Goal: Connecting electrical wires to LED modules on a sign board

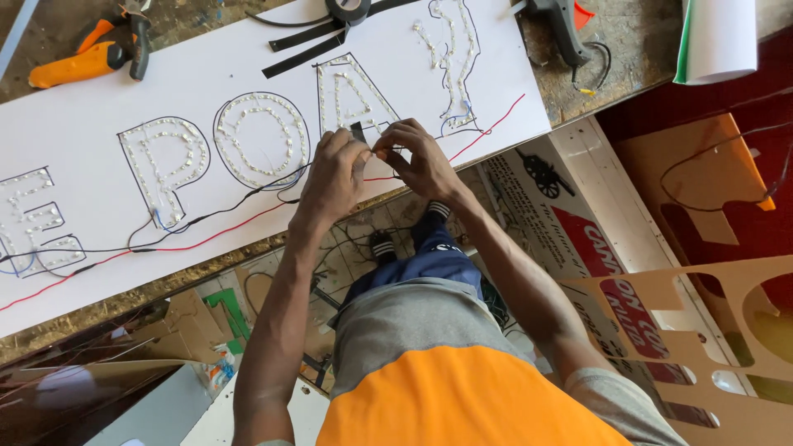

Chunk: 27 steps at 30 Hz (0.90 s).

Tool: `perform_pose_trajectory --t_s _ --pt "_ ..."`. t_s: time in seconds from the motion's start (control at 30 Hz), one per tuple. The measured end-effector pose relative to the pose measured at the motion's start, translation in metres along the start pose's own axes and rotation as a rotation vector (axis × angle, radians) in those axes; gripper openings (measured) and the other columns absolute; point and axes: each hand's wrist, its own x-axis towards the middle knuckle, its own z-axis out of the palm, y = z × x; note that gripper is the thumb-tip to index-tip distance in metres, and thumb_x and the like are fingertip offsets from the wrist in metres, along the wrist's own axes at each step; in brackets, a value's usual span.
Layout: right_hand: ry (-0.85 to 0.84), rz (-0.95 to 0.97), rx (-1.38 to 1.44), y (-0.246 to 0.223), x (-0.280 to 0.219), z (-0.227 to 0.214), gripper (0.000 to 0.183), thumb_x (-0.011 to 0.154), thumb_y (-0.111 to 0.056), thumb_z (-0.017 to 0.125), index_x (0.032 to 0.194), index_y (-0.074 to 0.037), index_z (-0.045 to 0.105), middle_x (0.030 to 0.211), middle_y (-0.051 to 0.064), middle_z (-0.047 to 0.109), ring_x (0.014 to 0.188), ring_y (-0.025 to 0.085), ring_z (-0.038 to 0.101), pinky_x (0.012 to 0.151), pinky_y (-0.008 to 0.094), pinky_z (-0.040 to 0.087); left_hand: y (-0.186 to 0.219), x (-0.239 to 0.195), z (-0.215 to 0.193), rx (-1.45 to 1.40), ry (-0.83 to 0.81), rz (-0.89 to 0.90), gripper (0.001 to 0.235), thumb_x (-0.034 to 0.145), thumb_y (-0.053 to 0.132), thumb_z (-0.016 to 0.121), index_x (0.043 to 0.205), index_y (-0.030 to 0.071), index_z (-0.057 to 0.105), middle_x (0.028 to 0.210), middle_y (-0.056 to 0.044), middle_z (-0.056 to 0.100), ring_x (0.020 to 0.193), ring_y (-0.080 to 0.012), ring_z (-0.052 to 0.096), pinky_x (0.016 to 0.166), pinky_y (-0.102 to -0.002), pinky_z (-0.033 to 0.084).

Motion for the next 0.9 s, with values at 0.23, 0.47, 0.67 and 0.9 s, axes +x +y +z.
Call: perform_pose_trajectory --t_s 0.23,0.47,0.67,0.9 --pt "0.001 -0.124 -0.205 0.013 0.006 0.008 0.018 0.103 -0.002 0.075 0.119 -0.004 0.069 0.104 0.017 0.066 0.108 0.046 0.069 0.093 0.056 0.059 0.001 0.029 -0.038 -0.348 -0.297 -0.115 0.032 0.117 0.012 0.043 0.101 -0.001 0.067 0.09 -0.016 0.054 0.09 -0.0463 0.06 0.084 -0.061 0.049" --pt "0.299 -0.474 -0.46 0.012 0.008 0.028 0.023 0.103 -0.005 0.082 0.124 -0.01 0.077 0.115 0.014 0.07 0.104 0.038 0.074 0.083 0.046 0.064 0.009 0.046 -0.051 -0.376 -0.326 -0.213 0.028 0.112 0.009 0.046 0.106 0.001 0.072 0.095 -0.02 0.06 0.095 -0.0483 0.065 0.088 -0.059 0.051" --pt "0.381 -0.474 -0.244 -0.005 0.013 0.025 0.015 0.109 -0.007 0.077 0.121 -0.008 0.086 0.113 0.017 0.074 0.105 0.041 0.076 0.087 0.05 0.064 0.003 0.042 -0.049 -0.462 -0.274 -0.202 0.023 0.116 0.007 0.049 0.109 0.002 0.071 0.097 -0.014 0.057 0.097 -0.0368 0.065 0.09 -0.053 0.05" --pt "0.323 -0.191 -0.087 -0.024 0.037 0.012 0.011 0.112 -0.011 0.076 0.113 -0.007 0.086 0.093 0.017 0.075 0.082 0.042 0.076 0.071 0.049 0.06 -0.006 0.028 -0.025 -0.236 -0.023 -0.021 0.016 0.111 -0.001 0.064 0.108 0.008 0.077 0.095 -0.01 0.059 0.093 -0.0374 0.063 0.09 -0.05 0.053"
